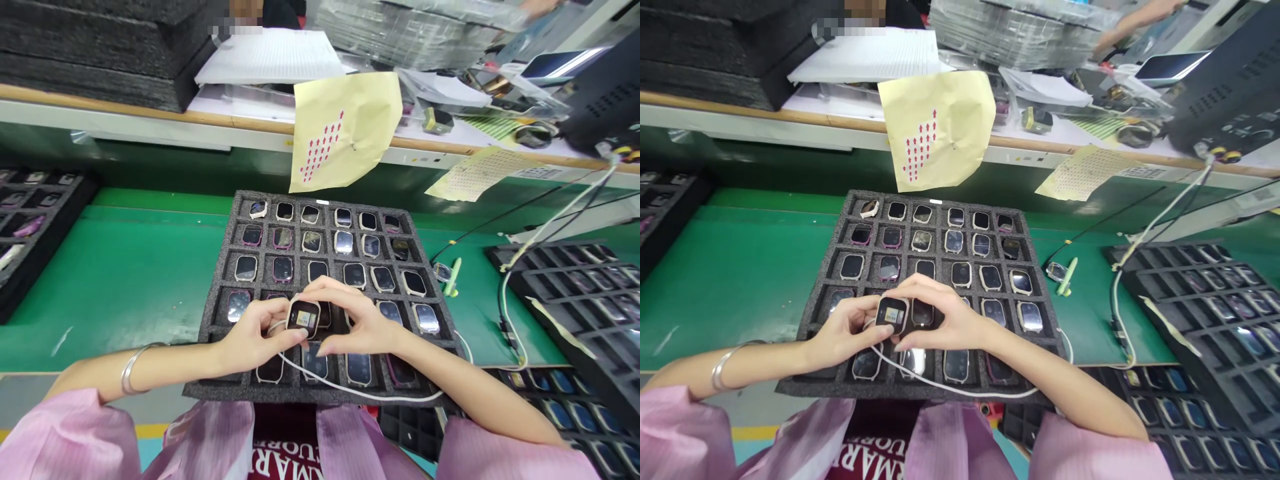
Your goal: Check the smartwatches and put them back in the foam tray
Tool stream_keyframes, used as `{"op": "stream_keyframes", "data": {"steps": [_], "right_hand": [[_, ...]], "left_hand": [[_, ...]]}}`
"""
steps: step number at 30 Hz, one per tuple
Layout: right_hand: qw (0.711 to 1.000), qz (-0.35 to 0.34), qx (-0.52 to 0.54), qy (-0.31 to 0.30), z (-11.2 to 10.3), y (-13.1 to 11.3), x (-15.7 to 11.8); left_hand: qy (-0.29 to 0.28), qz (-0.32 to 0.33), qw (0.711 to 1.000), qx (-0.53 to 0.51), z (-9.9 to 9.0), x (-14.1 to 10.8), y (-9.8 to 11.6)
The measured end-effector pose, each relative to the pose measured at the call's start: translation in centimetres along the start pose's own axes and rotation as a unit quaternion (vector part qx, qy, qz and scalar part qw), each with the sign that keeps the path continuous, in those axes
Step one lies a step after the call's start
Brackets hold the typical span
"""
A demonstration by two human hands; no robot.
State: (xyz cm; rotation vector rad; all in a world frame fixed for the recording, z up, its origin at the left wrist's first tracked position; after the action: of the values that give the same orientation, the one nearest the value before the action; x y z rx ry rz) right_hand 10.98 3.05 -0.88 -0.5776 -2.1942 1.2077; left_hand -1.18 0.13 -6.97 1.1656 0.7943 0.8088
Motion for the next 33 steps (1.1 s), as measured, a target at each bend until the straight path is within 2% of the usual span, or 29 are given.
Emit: {"op": "stream_keyframes", "data": {"steps": [4, 7, 14, 21, 26, 33], "right_hand": [[0.986, 0.006, -0.160, 0.040, 0.4, -0.2, -0.5], [0.978, 0.011, -0.202, 0.056, 0.8, -0.2, -0.8], [0.982, 0.040, -0.165, 0.078, 0.8, -0.3, -0.8], [0.981, 0.115, -0.137, 0.078, 0.3, 0.0, -0.5], [0.983, 0.133, -0.111, 0.064, 0.0, 0.5, -0.2], [0.984, 0.152, -0.076, 0.053, 0.3, 1.7, 0.0]], "left_hand": [[0.030, -0.005, 1.000, 0.004, -0.3, 0.4, -0.6], [0.025, -0.004, 1.000, 0.004, -0.3, 0.6, -0.9], [0.005, -0.015, 1.000, 0.015, -0.1, 0.5, -1.3], [-0.026, -0.022, 0.999, 0.002, 0.3, 0.3, -1.1], [-0.088, -0.027, 0.993, -0.077, 0.7, 0.2, -0.3], [-0.071, -0.065, 0.979, -0.180, 0.4, 1.1, -0.7]]}}
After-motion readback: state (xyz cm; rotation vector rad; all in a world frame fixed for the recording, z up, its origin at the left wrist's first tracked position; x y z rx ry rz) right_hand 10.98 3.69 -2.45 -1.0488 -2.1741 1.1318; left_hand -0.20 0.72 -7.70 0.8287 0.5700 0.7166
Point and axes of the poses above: each hand's wrist, its own x-axis towards the middle knuckle, its own z-axis out of the palm, y = z × x, the point moved 7 cm from there along x, towards the middle knuckle, and after that the axes turned 4 degrees about z, right-handed, at the moved point
